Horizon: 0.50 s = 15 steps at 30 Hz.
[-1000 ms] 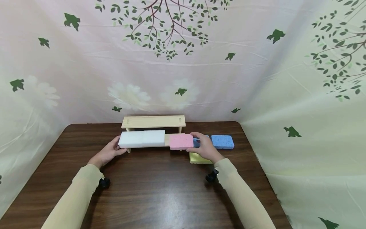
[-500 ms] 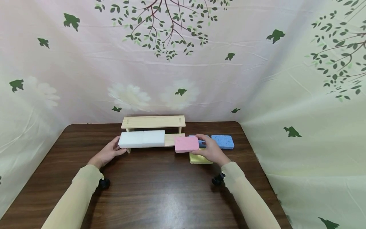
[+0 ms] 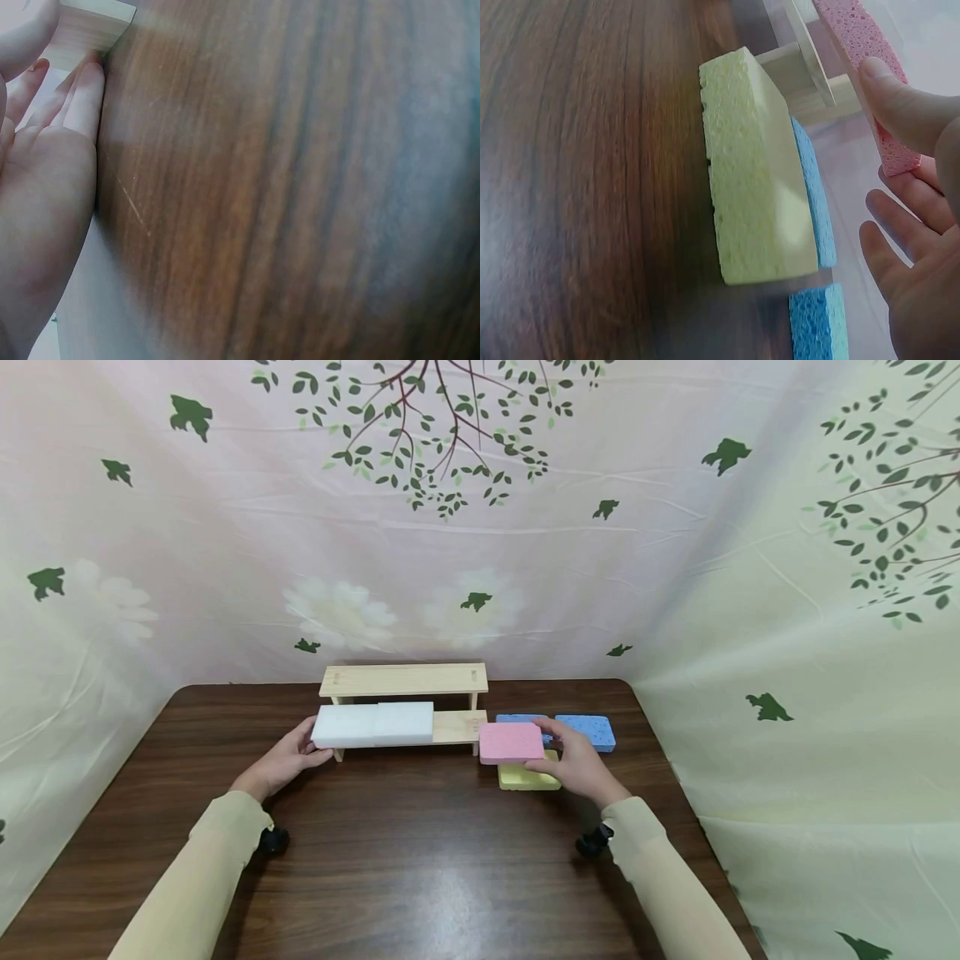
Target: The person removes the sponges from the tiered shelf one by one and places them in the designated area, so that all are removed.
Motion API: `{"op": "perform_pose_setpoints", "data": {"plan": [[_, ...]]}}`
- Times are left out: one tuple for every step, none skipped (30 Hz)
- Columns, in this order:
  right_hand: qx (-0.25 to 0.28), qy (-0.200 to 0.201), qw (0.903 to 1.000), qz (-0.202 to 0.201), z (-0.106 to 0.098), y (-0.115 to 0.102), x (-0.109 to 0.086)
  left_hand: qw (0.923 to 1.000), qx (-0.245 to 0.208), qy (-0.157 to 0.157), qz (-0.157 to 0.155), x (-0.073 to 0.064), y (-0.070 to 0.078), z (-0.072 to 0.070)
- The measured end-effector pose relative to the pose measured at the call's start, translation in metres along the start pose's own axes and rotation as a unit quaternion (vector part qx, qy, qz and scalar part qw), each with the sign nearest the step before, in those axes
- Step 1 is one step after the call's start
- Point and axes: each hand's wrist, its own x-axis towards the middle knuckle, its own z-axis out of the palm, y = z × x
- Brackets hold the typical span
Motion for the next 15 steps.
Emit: {"op": "perform_pose_setpoints", "data": {"plan": [[0.000,0.002,1.0000,-0.001,-0.001,0.001,-0.002,1.0000,0.002,-0.001,-0.001,0.000,0.000,0.000],[0.000,0.003,1.0000,-0.003,-0.003,0.002,-0.003,1.0000,0.003,-0.001,-0.002,0.000,0.000,0.000],[0.000,0.004,1.0000,-0.006,-0.004,0.004,-0.005,1.0000,0.005,-0.001,-0.003,0.000,0.000,0.001],[-0.002,0.006,0.9999,-0.010,-0.005,0.006,-0.006,1.0000,0.007,0.001,-0.005,0.001,0.000,0.001],[-0.002,0.007,0.9999,-0.014,-0.006,0.007,-0.007,0.9999,0.009,0.001,-0.004,0.001,0.000,0.001],[-0.002,0.008,0.9998,-0.017,-0.008,0.009,-0.008,0.9999,0.010,0.000,-0.002,0.002,0.000,0.001],[-0.002,0.009,0.9998,-0.018,-0.009,0.010,-0.010,1.0000,0.009,0.000,-0.003,0.002,-0.001,0.001],[-0.004,0.010,0.9998,-0.017,-0.010,0.011,-0.011,1.0000,0.006,0.001,-0.004,0.002,-0.001,0.001],[-0.007,0.011,0.9998,-0.015,-0.011,0.012,-0.013,1.0000,0.004,0.001,-0.004,0.002,-0.001,0.001],[-0.008,0.014,0.9998,-0.013,-0.012,0.012,-0.015,1.0000,0.001,0.001,-0.004,0.003,-0.001,0.001],[-0.011,0.016,0.9997,-0.012,-0.014,0.013,-0.016,1.0000,0.000,-0.002,-0.001,0.003,-0.001,0.001],[-0.014,0.019,0.9997,-0.009,-0.015,0.013,-0.017,1.0000,-0.003,-0.002,-0.002,0.003,-0.001,0.001],[-0.018,0.021,0.9996,-0.006,-0.016,0.014,-0.019,1.0000,-0.006,-0.002,-0.002,0.003,-0.001,0.000],[-0.020,0.023,0.9995,-0.003,-0.017,0.015,-0.020,1.0000,-0.004,-0.004,0.000,0.003,-0.001,0.000],[-0.023,0.025,0.9994,0.000,-0.018,0.015,-0.021,1.0000,-0.003,-0.005,0.001,0.003,-0.001,-0.001]]}}
